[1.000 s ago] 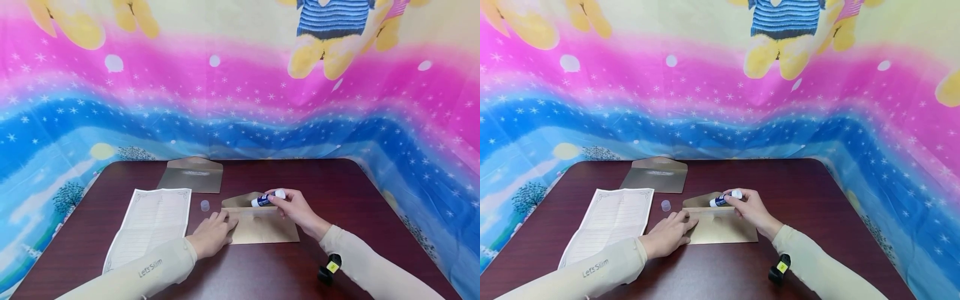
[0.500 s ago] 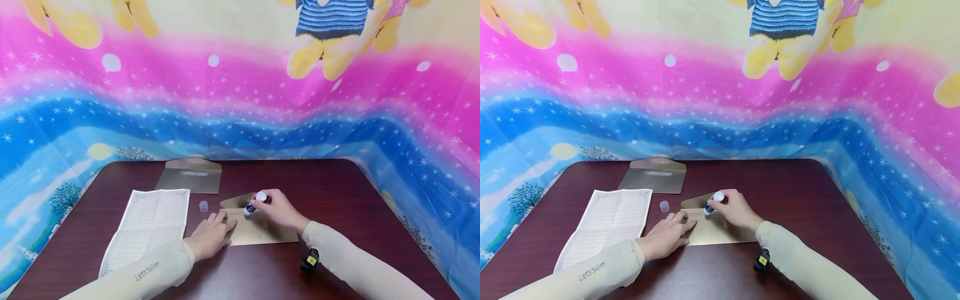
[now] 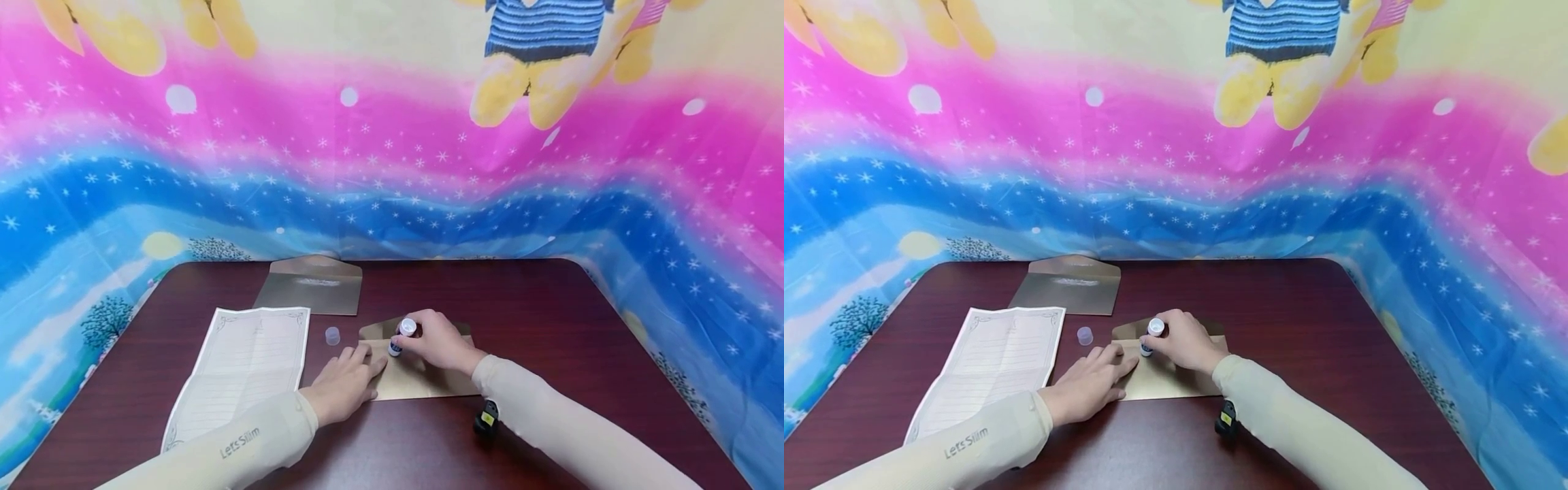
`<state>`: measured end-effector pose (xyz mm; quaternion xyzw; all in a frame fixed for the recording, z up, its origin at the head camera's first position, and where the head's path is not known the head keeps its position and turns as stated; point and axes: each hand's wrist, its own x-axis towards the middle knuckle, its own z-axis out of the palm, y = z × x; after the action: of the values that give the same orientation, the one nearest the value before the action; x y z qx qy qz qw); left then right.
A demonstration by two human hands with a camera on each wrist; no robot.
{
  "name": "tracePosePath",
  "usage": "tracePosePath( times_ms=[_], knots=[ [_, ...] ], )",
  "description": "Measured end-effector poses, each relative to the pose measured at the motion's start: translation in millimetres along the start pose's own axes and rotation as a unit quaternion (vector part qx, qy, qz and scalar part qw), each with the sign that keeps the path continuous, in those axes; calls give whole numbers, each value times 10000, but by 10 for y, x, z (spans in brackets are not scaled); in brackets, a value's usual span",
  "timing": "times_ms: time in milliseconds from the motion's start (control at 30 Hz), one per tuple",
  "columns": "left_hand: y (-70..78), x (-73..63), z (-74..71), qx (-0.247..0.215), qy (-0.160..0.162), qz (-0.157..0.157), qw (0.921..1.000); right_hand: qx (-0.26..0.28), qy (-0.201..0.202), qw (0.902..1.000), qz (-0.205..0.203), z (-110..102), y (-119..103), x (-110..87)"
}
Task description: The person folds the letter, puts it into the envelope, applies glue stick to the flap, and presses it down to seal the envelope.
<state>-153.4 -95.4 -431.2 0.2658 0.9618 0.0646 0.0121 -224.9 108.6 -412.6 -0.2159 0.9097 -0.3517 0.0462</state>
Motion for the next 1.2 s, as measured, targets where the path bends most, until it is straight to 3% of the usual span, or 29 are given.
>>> tracePosePath(
  times_ms=[300,833,1200],
  knots=[
    [1,9,-10,60,-29,26,10000,-908,-160,9957,-32,-47,-97,45],
    [3,13,-20,253,12,11,9997,-1074,-336,9930,347,-245,-8,17],
    [1,24,-23,297,-92,-15,9995,-1208,-368,9914,337,-457,167,-98]
  ],
)
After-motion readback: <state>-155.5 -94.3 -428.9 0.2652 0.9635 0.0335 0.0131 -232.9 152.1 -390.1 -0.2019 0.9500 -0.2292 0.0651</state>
